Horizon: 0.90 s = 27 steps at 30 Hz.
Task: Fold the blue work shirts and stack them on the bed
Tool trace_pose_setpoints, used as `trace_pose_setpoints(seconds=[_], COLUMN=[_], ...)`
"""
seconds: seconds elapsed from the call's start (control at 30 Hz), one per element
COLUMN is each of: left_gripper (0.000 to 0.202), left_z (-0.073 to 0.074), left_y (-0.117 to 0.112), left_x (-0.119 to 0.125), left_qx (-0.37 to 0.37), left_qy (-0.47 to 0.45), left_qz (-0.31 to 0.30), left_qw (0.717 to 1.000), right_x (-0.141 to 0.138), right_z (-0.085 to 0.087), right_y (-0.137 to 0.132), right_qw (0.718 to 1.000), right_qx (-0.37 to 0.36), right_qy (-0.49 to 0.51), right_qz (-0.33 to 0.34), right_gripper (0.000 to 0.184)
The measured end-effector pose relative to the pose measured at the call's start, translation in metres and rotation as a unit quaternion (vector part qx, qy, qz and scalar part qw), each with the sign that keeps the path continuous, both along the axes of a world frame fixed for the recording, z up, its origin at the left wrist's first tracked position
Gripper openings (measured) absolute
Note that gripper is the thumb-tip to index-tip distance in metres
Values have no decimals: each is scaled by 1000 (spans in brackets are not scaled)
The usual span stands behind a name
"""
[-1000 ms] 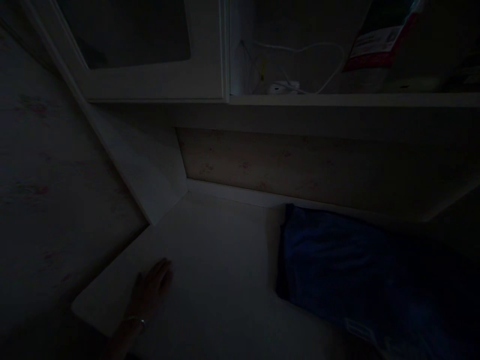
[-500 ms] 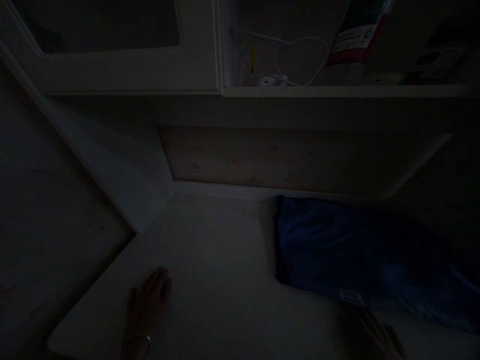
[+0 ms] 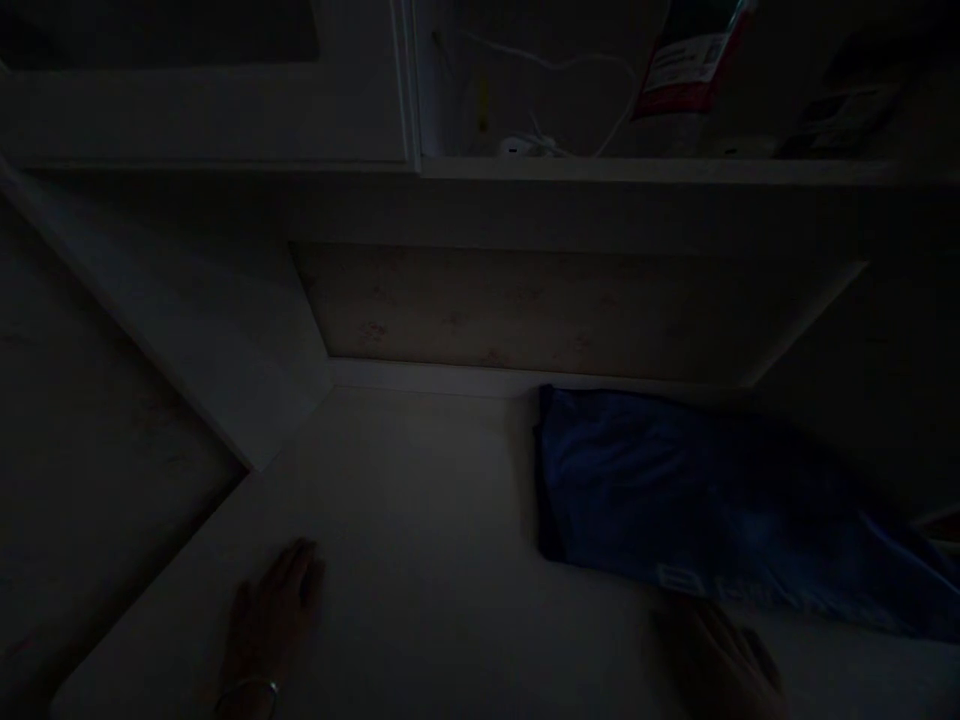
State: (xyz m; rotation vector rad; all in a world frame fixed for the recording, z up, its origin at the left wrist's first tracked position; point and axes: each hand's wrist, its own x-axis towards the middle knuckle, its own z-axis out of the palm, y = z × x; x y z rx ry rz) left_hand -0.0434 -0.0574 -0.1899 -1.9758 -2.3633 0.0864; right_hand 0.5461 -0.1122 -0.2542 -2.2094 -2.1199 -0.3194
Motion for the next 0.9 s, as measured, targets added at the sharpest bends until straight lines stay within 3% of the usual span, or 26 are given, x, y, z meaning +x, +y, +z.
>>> trace_pose_setpoints(seconds=[0.2,0.4,0.73,0.9], left_gripper=[48,46,64,63], left_z=[0,1,-17,-14], left_y=[1,3,0,0], left_x=[2,0,-13,-12], left_qx=[47,34,-34,-46], left_qy=[-40,-47,88,69], left_qz=[32,27,-36,-23], left_qw=[998,998,995,996], right_x=[-8,-6,-15,-6], right_z=[14,11,26,11], right_y=[1,0,0,0], right_qw=[1000,1000,1000,1000], right_qx=[1,-2,-8,-1], right_qy=[1,-1,2,2], right_qz=[-1,-8,5,8], right_gripper=[44,45,41,41])
